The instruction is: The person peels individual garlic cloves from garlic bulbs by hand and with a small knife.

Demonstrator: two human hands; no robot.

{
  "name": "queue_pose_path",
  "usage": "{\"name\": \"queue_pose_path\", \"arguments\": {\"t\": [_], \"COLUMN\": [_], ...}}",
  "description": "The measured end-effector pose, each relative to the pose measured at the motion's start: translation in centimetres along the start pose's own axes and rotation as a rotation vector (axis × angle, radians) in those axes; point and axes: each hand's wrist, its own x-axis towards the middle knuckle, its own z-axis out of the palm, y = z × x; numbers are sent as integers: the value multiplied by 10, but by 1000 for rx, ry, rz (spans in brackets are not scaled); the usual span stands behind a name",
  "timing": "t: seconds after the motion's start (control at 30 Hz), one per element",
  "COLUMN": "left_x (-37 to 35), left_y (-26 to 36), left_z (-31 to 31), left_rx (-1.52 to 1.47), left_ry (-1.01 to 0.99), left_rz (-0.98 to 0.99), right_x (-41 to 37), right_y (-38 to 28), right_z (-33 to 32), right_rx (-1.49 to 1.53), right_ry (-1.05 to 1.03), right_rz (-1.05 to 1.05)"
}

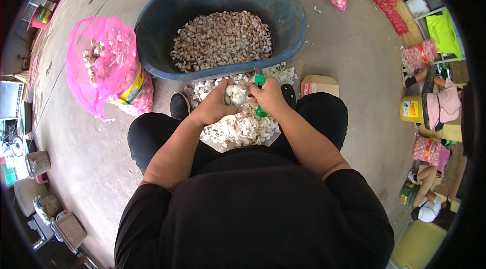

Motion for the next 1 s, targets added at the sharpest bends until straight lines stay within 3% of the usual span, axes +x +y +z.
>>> {"name": "queue_pose_path", "arguments": {"t": [0.07,0.17,0.27,0.37,0.47,0.5,0.6,0.7,0.8,0.87,0.93,0.97,1.0], "left_x": [0,1,3,3,2,2,0,0,2,3,3,3,3], "left_y": [-3,-2,-8,-7,-6,-4,3,6,-2,-5,-6,-5,-4], "left_z": [-1,0,4,2,-2,-1,-2,0,0,-1,0,2,6], "left_rx": [49,176,247,76,-52,-34,12,-14,-110,-122,-13,-18,-23], "left_ry": [29,75,87,26,-13,-13,-17,-53,-34,28,101,114,124], "left_rz": [-38,-23,-32,0,-52,-43,-28,-15,2,-24,4,25,44], "right_x": [-2,-5,-5,-3,8,8,1,0,5,5,8,-1,-9], "right_y": [-3,-5,-5,-20,-4,1,-10,3,-3,-2,18,0,-11], "right_z": [-1,-1,0,-7,-12,-10,-4,2,-6,-5,2,1,4], "right_rx": [-22,-138,-156,-402,-556,-448,-36,20,-292,-258,-205,-129,-189], "right_ry": [62,-20,-141,-7,180,233,51,-113,154,188,175,10,-18], "right_rz": [38,-229,-162,48,23,-121,-15,-33,48,-7,-73,-119,-129]}}
